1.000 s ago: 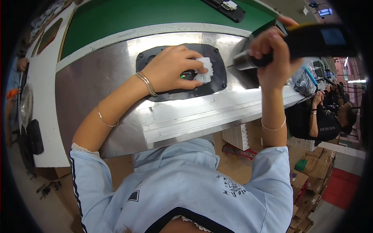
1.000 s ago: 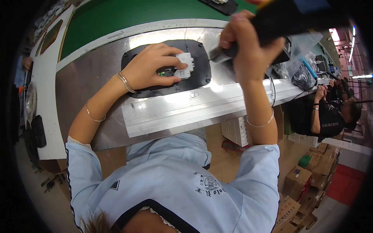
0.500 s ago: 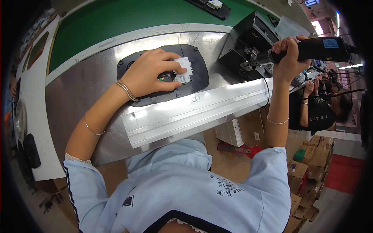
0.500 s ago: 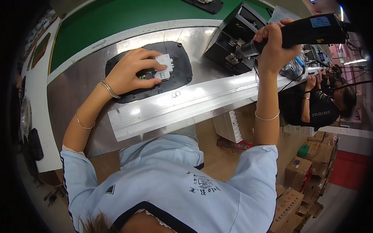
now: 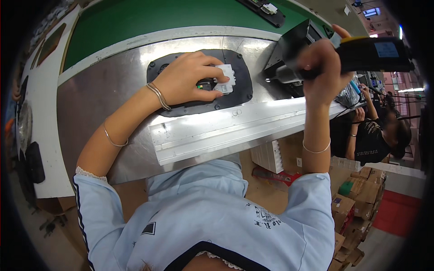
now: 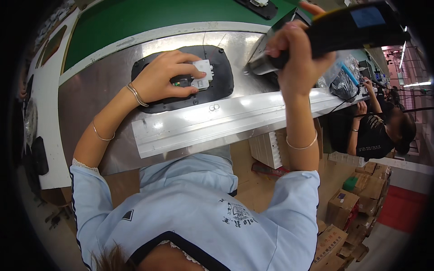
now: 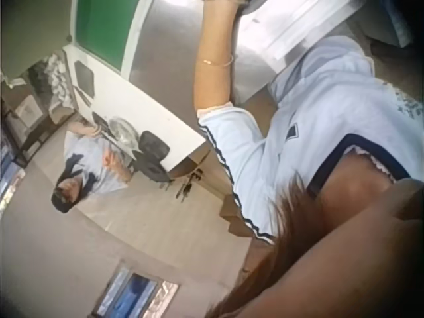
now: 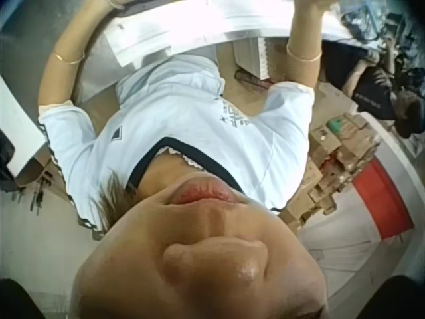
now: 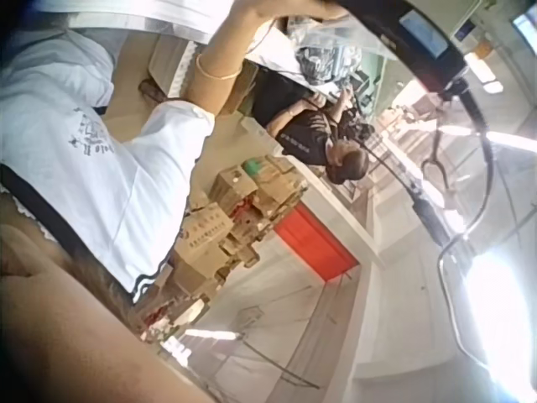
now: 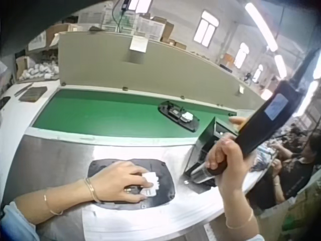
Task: Assembling electronic components using an electric screwdriver on a factory line.
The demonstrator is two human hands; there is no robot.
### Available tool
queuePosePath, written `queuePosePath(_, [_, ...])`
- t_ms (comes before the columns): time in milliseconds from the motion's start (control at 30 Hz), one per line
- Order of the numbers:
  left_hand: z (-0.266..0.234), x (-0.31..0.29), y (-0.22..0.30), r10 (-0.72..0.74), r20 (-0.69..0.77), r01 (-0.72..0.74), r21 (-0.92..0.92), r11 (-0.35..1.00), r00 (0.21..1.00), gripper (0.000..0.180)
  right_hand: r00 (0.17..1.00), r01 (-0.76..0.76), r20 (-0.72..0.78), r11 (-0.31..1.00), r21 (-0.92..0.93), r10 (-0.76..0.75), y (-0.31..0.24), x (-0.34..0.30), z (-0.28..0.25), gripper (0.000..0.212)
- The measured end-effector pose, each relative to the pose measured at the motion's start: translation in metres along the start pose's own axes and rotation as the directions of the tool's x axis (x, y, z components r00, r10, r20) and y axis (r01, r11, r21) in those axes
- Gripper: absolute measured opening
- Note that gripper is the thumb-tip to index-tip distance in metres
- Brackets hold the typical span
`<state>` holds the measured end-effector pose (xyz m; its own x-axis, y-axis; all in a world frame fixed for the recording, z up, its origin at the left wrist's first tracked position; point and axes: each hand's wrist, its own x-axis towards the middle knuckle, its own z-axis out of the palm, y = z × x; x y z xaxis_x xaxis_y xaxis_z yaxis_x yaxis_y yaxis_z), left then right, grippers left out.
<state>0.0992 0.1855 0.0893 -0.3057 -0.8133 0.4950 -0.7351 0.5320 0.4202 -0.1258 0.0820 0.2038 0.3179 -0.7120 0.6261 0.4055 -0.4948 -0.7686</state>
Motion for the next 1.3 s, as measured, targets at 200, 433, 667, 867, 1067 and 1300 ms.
queuePosePath(200, [0.003, 0.000, -0.001, 0.006, -0.002, -0.006, 0.027, 1.000, 1.000, 0.024, 0.996, -0.045, 0.078, 0.997, 0.060, 0.040, 0.029, -0.007, 0.039, 0.029])
queuePosePath(433, [0.006, -0.002, 0.000, -0.001, 0.006, 0.001, 0.007, 1.000, 1.000, 0.025, 0.989, -0.073, 0.134, 0.996, 0.054, 0.065, 0.037, -0.008, 0.044, 0.028])
queuePosePath(667, [0.007, -0.002, -0.002, 0.003, 0.009, -0.003, -0.002, 1.000, 1.000, 0.025, 0.987, -0.100, 0.137, 0.992, 0.075, 0.089, 0.038, -0.012, 0.048, 0.027])
queuePosePath(867, [0.003, 0.003, -0.001, 0.017, 0.018, -0.017, 0.009, 1.000, 1.000, 0.026, 0.996, -0.018, 0.086, 0.999, 0.051, 0.013, 0.042, -0.015, 0.048, 0.022])
queuePosePath(1067, [0.003, 0.000, -0.003, 0.058, -0.013, -0.058, -0.016, 0.998, 0.998, 0.027, 0.991, -0.059, 0.112, 0.995, -0.084, 0.069, 0.054, -0.021, 0.049, 0.026])
queuePosePath(1300, [0.004, -0.002, 0.000, 0.032, 0.027, -0.031, -0.043, 0.999, 0.999, 0.026, 0.989, -0.105, 0.102, 0.994, 0.012, 0.104, 0.047, -0.017, 0.049, 0.029])
